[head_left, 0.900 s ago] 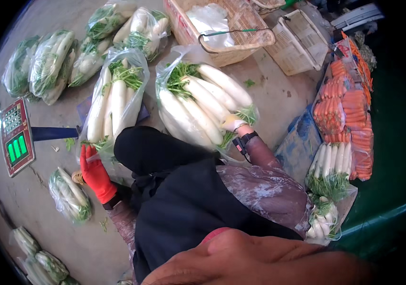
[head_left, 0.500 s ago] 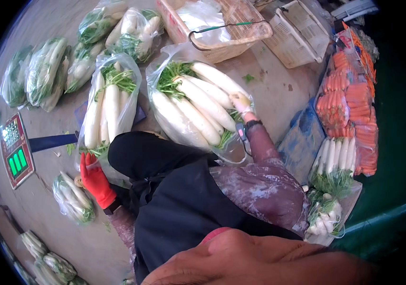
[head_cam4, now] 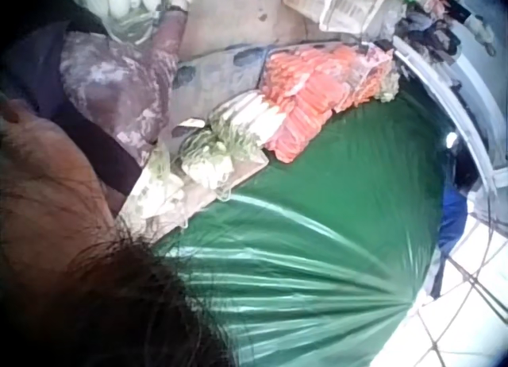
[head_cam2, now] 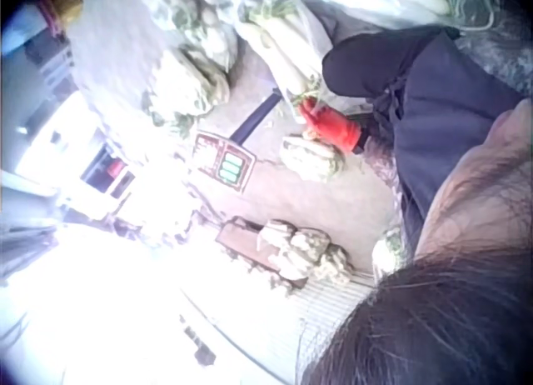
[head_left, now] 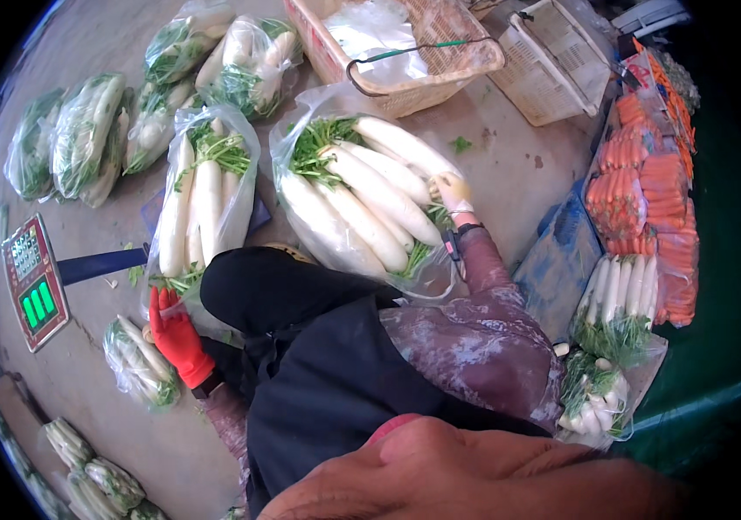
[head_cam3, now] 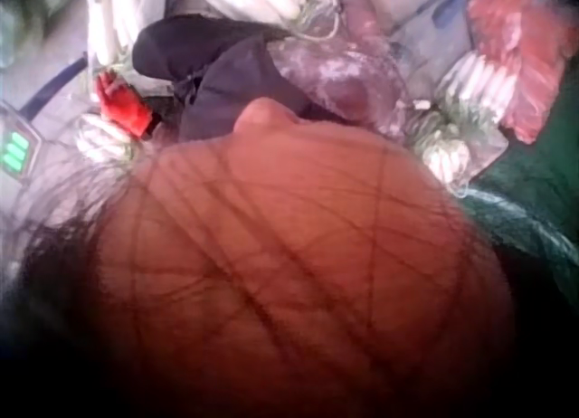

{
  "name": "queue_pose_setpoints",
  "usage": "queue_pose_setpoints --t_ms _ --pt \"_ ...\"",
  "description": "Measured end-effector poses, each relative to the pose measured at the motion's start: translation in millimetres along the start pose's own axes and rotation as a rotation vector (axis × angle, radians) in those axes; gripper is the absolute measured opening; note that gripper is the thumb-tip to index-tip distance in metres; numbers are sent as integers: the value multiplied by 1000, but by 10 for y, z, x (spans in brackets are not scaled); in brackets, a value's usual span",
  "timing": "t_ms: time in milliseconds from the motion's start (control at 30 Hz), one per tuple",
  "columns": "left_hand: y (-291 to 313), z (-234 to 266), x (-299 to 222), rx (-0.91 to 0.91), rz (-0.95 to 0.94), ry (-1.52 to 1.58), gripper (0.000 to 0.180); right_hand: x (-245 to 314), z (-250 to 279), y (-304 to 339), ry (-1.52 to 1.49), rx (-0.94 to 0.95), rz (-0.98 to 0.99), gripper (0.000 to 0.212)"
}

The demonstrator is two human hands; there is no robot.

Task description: The person sorts radishes into plastic bags, weighs them on a scale, and sets the bags aside on a concrete warehouse floor.

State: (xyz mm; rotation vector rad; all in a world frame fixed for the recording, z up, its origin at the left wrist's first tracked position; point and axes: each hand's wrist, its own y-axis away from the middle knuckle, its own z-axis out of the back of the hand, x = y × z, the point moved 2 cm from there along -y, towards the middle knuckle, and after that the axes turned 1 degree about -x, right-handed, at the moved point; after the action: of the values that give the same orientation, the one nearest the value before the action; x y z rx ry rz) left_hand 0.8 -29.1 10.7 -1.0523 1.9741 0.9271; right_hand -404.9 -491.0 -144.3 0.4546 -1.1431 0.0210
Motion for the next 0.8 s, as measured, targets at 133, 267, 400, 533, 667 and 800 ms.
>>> queue_pose_setpoints --t_ms 133,267,400,533,667,800 --pt "58 93 48 -33 -11 -14 41 238 -27 60 265 -14 196 25" --pt "70 68 73 -52 -1 -23 41 299 -412 335 842 126 251 53" --pt "105 -59 25 -88 -13 -8 42 365 -555 719 701 48 298 63" --pt "21 -39 49 -53 -11 18 45 -233 -200 536 555 111 34 58" --pt "12 3 81 -48 10 87 47 -445 56 211 64 40 -113 47" --pt "64 84 33 -68 26 75 46 -315 -89 393 442 266 -108 36"
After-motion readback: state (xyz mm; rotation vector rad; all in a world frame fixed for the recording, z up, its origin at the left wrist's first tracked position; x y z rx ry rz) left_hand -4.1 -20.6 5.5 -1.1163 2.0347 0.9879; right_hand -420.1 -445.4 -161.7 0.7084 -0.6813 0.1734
